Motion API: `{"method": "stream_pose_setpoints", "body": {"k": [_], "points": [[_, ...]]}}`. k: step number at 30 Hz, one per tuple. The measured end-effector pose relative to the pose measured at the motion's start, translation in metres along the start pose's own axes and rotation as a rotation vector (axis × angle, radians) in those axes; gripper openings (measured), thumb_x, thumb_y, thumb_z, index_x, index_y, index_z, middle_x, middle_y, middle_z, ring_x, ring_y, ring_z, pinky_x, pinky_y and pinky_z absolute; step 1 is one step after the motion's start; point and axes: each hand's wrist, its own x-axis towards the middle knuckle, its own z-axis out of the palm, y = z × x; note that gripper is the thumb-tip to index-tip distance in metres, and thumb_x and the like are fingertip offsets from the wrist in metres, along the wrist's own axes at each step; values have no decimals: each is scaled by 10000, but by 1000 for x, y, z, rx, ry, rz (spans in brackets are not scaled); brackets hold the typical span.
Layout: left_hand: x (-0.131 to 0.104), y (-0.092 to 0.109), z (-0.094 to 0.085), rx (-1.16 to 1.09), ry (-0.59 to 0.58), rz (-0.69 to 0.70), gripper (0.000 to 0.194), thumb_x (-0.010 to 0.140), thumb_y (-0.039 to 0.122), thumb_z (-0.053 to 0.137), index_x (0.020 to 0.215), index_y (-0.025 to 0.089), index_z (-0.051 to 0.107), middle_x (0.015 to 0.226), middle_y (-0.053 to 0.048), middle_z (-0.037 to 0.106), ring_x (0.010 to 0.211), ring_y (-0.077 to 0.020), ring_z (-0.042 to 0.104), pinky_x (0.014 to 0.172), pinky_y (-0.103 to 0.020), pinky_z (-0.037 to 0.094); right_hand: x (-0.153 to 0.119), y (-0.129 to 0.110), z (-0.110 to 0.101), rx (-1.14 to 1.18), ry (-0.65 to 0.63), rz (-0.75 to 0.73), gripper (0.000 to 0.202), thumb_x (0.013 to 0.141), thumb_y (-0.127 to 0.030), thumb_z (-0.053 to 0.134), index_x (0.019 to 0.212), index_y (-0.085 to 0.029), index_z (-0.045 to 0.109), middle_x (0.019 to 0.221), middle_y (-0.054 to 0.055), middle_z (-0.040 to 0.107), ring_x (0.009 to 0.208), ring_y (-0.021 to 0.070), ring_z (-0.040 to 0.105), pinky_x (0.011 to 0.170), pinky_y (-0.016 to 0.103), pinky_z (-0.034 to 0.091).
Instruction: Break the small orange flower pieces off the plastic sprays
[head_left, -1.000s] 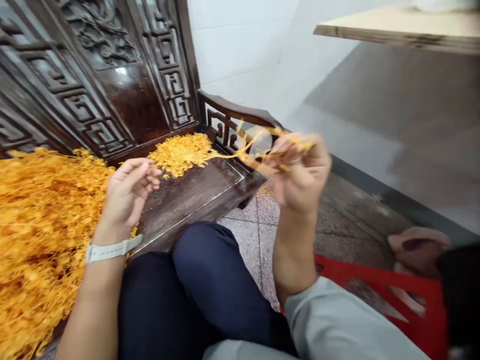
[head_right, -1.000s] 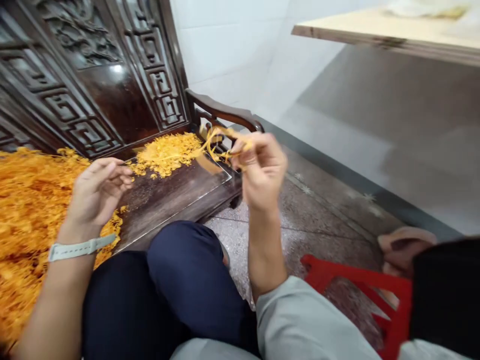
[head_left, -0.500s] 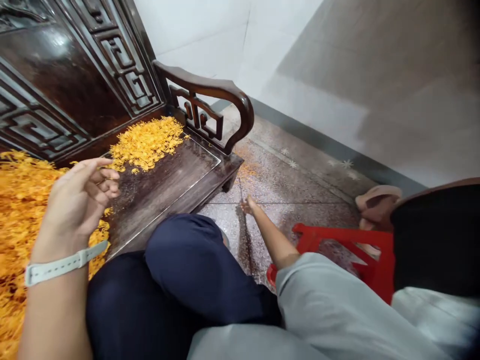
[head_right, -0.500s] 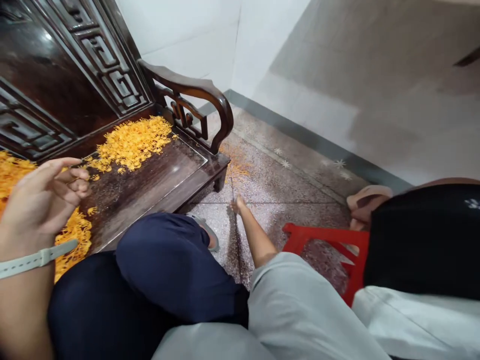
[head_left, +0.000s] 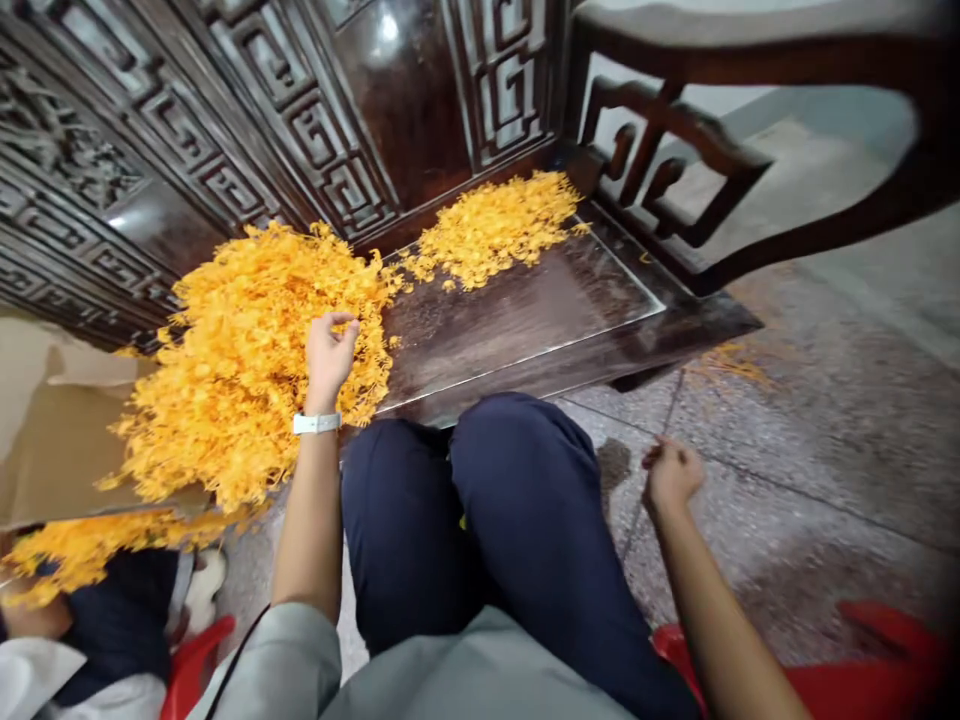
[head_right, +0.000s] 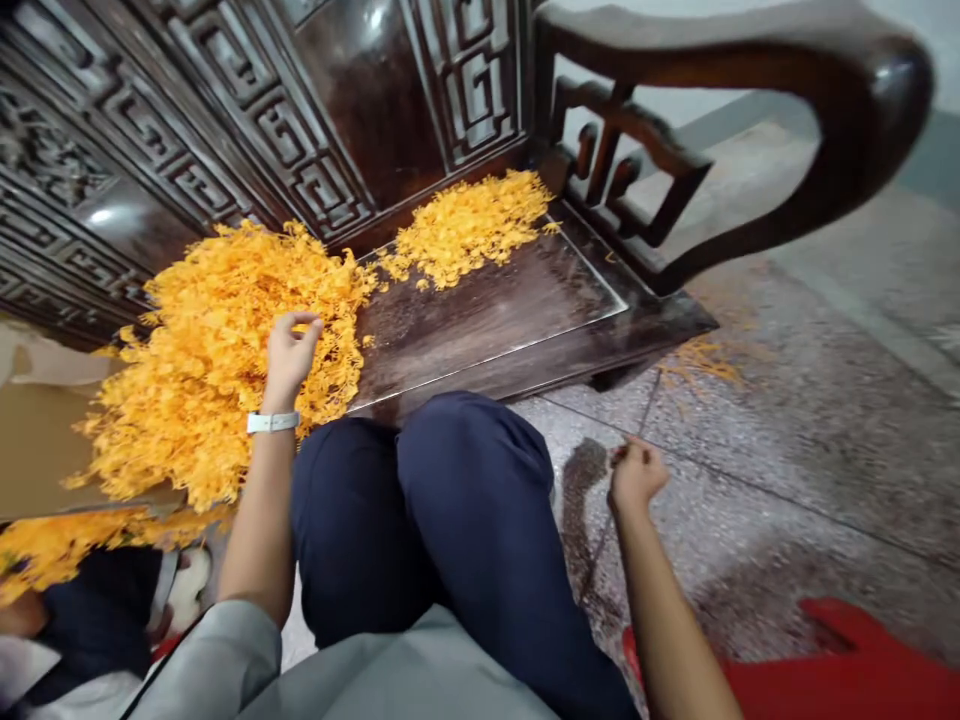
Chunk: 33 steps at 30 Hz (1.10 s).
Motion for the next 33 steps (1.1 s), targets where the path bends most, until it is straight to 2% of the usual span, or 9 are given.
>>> {"method": "stream_pose_setpoints", "body": {"k": [4,8,13,17,20,23,25,28,33], "points": [[-10,-41,-3,146,-127,-5,207,712,172,879,840,215,722,902,-72,724,956,-283,657,908,-359,486,19,-28,13,98,49,-60,100,785,-341,663,704,-283,652,547,9,576,442,165,469,483,361,366],[-5,-60,-10,154,-95,19,153,811,165,817,793,223,677,741,-24,625,801,-237,615,822,-325,444,-2,-53,36,171,14,-129,125,749,-397,662,746,-274,680,555,18,583,455,172,488,485,359,371],[22,-48,-31,36,108,92,158,964,273,734,855,225,631,868,-15,625,802,-168,584,775,-262,450,-53,-74,53,212,-131,-193,230,778,-402,669,883,-201,707,587,-16,603,502,157,540,518,293,413],[43,-24,-54,-323,211,114,242,954,300,793,791,239,625,791,-2,620,739,-142,596,694,-224,482,-87,-100,53,165,-218,-325,238,859,-408,700,910,-176,719,618,-12,621,512,156,544,545,302,425],[49,-16,-66,-387,152,138,218,984,308,775,803,243,670,823,-27,690,758,-142,635,719,-230,522,-102,-129,57,122,-271,-428,291,895,-471,724,919,-181,723,638,-6,616,519,161,549,546,313,435],[42,-26,-66,-139,15,201,147,1012,339,745,916,228,749,963,-71,770,897,-180,698,879,-299,564,-110,-161,67,97,-362,-539,304,919,-491,709,931,-188,736,657,0,623,531,159,556,545,312,443],[25,-41,-62,66,-77,273,172,1010,363,745,1094,216,774,1125,-106,794,1055,-237,723,1005,-377,557,-112,-184,78,64,-498,-609,262,932,-459,708,943,-201,752,698,14,660,573,162,586,574,312,461],[-17,-68,-54,281,-136,357,343,1036,409,695,1310,205,726,1304,-146,772,1225,-319,703,1103,-489,525,-111,-219,103,-48,-884,-676,186,934,-401,736,941,-218,768,779,32,715,671,172,629,654,318,488],[-83,-103,-42,519,-171,331,338,947,498,793,1152,230,795,1332,-165,751,1324,-429,613,1161,-621,446,-120,-260,179,-299,-1492,-813,201,957,-377,728,1002,-187,778,809,29,728,737,175,638,722,312,461]]}}
